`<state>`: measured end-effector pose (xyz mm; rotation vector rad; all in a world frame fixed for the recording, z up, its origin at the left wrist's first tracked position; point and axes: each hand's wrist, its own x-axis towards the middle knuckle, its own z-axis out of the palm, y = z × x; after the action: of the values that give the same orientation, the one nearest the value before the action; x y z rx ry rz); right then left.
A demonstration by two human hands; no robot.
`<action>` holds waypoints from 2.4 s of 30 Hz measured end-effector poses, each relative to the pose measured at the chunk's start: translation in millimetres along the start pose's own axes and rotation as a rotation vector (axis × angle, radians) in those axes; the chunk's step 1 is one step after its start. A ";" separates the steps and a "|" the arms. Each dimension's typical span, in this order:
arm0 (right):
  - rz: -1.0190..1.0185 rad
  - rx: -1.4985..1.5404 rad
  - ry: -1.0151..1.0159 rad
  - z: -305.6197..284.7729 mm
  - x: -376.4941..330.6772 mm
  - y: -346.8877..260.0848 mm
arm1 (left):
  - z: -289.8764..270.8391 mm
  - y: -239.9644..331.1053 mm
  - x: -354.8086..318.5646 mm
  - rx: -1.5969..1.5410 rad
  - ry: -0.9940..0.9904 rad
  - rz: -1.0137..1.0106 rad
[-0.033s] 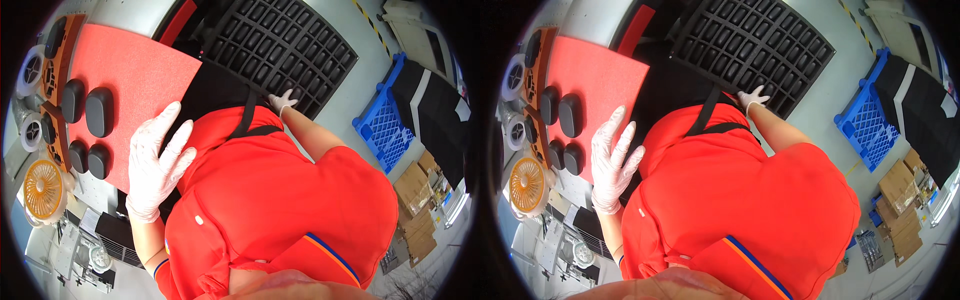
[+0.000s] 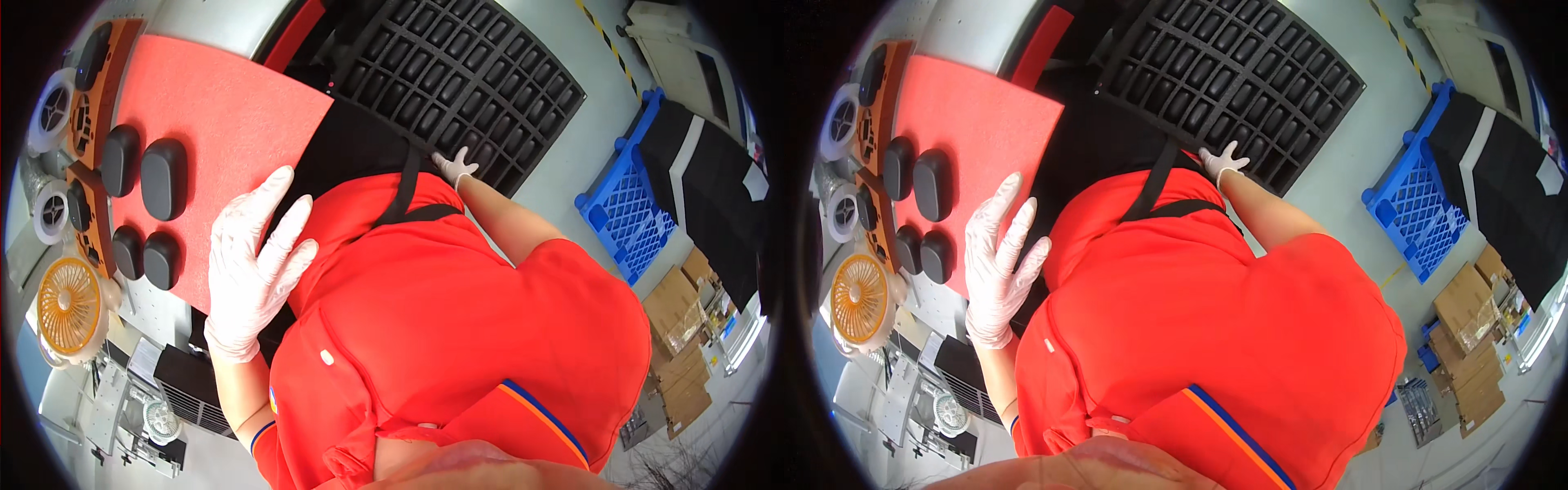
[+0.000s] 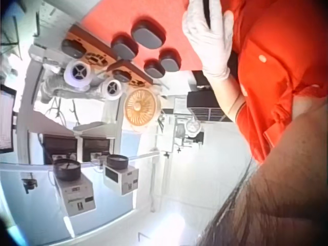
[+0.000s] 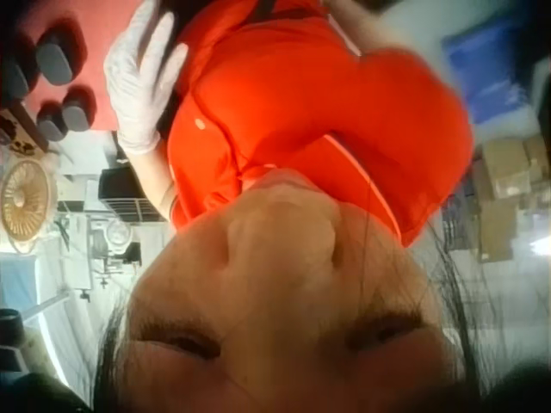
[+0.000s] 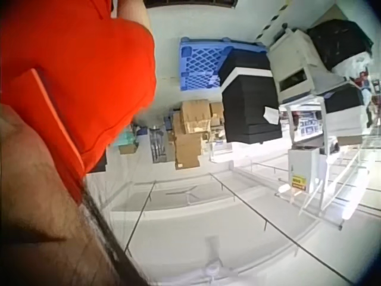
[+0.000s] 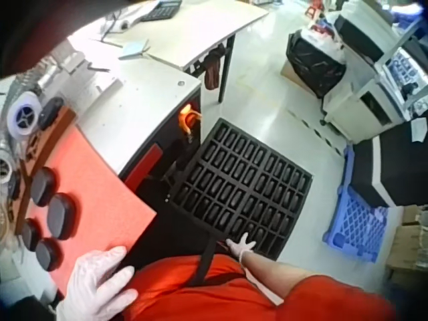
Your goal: The person sorts electronic components by hand, placing them into a component tray at an assembly station.
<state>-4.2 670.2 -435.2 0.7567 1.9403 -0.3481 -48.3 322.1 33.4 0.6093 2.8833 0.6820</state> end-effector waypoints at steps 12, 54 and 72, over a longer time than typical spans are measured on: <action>-1.128 0.797 0.726 -181.5 -103.6 -151.3 | -51.4 -138.6 -141.8 0.346 0.453 -0.776; -2.162 -0.468 0.866 -220.2 -455.2 -492.2 | -111.2 -212.5 -97.6 0.638 0.749 -0.557; 0.088 0.417 0.445 -155.0 -84.1 33.0 | 12.5 2.0 23.5 0.222 0.084 0.097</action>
<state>-64.4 748.5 -285.4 1.2732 2.2674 -0.5783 -66.5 338.3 22.6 0.7688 3.0499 0.4095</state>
